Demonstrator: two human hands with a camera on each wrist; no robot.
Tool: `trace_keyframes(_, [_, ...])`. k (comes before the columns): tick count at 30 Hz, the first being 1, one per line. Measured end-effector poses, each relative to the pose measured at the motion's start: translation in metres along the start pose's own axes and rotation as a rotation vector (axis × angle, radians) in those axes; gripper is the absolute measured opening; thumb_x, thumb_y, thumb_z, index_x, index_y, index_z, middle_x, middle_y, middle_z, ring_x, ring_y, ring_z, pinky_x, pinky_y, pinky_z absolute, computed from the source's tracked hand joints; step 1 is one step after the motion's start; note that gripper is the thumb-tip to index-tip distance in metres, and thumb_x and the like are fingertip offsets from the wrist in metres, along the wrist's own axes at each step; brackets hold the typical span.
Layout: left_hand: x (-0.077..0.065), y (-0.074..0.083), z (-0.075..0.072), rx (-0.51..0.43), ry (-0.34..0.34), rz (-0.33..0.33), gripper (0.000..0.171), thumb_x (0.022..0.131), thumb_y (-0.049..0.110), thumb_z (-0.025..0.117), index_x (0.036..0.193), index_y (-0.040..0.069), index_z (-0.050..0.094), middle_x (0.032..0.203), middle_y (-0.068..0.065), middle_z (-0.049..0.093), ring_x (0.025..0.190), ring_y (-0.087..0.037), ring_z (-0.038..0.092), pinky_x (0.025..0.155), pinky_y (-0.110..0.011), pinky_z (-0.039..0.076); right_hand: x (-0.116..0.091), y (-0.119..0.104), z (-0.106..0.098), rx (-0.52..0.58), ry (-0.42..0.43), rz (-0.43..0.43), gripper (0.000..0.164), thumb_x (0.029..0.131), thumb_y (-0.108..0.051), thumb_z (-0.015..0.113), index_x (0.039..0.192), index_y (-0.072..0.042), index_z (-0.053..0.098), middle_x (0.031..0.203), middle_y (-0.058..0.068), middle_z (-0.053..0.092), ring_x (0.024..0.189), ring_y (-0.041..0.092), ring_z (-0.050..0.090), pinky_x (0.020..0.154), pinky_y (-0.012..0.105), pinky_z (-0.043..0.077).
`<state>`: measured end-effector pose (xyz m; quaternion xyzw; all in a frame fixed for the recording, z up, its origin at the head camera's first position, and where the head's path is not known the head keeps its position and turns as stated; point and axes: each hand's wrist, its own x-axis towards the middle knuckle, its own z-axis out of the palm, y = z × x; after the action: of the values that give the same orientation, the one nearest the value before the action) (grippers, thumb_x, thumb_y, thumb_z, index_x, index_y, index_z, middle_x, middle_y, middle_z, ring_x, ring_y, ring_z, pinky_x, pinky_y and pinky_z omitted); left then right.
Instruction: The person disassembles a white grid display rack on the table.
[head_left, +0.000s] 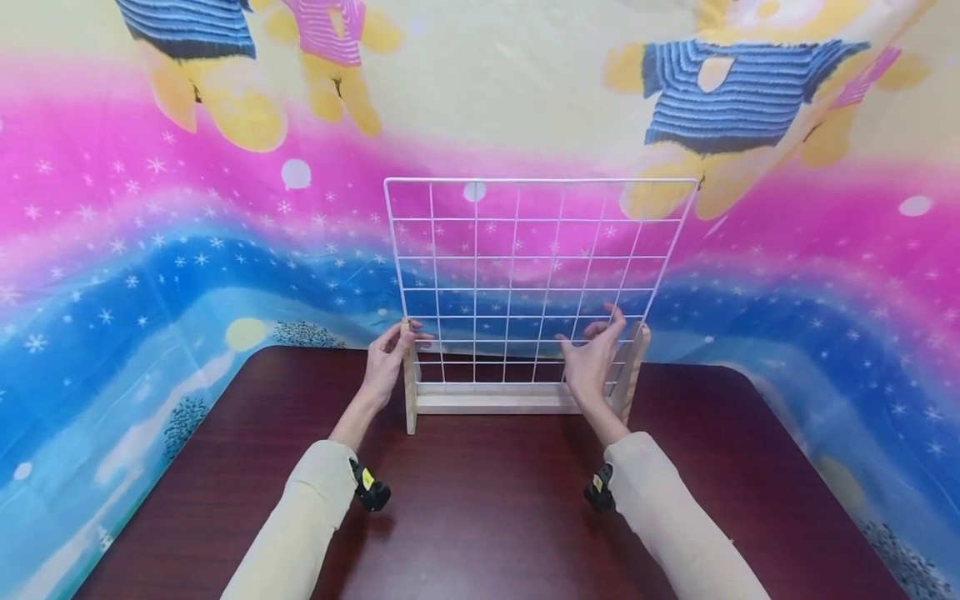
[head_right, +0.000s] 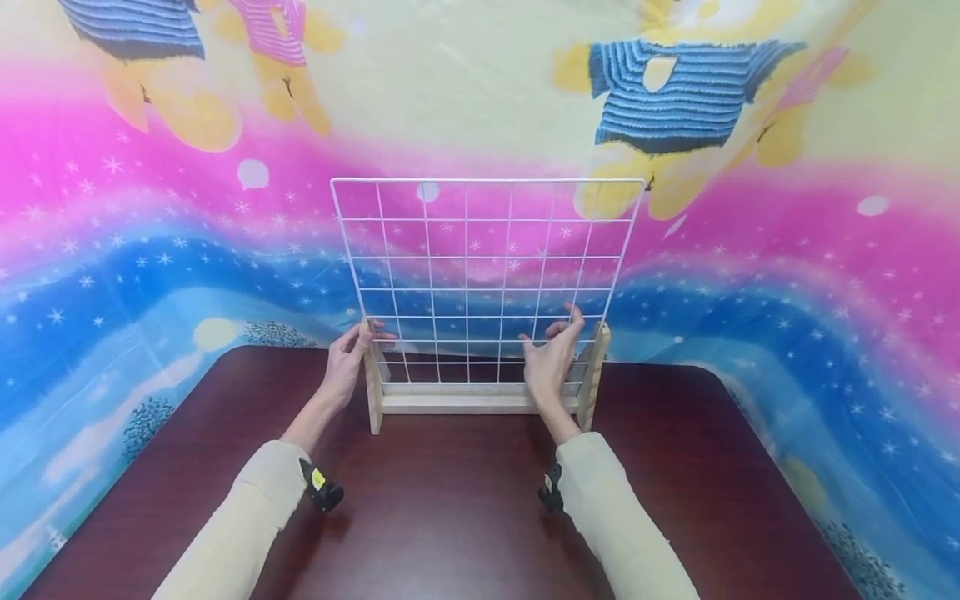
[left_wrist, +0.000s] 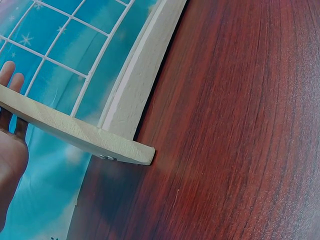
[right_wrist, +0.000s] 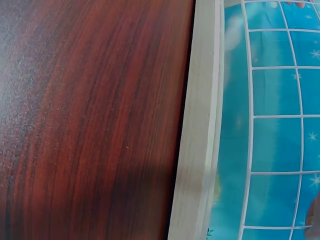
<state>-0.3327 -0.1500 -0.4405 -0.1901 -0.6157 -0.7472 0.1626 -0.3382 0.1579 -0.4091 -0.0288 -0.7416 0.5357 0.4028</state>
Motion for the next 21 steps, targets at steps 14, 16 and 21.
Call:
trace_keyframes(14, [-0.004,0.02,0.006,0.006,-0.011,-0.03,0.021,0.101,0.002,0.048,0.113,-0.001,0.064,0.105,-0.039,0.06,0.095,-0.035,0.067,0.096,-0.053,0.041,0.004,-0.007,-0.001,0.009,0.004,-0.017,0.086,0.069,0.01,0.082,0.137,-0.009,0.032,0.085,0.003,0.042,0.076,0.03,0.047,0.08,0.038,0.043])
trace_keyframes(16, [-0.003,0.018,0.005,0.007,-0.016,-0.027,0.022,0.101,0.002,0.047,0.115,-0.006,0.061,0.104,-0.035,0.063,0.098,-0.041,0.064,0.096,-0.054,0.04,0.004,-0.008,-0.001,0.012,0.002,-0.014,0.087,0.069,0.01,0.081,0.137,-0.01,0.032,0.085,0.003,0.042,0.076,0.03,0.047,0.077,0.036,0.044])
trace_keyframes(21, [0.001,0.005,0.001,-0.001,-0.013,-0.022,0.022,0.101,0.0,0.046,0.113,0.001,0.065,0.102,-0.03,0.066,0.099,-0.052,0.058,0.095,-0.05,0.043,0.005,-0.009,-0.001,0.026,-0.001,-0.007,0.086,0.07,0.011,0.081,0.137,-0.011,0.032,0.086,0.005,0.043,0.075,0.026,0.046,0.074,0.035,0.045])
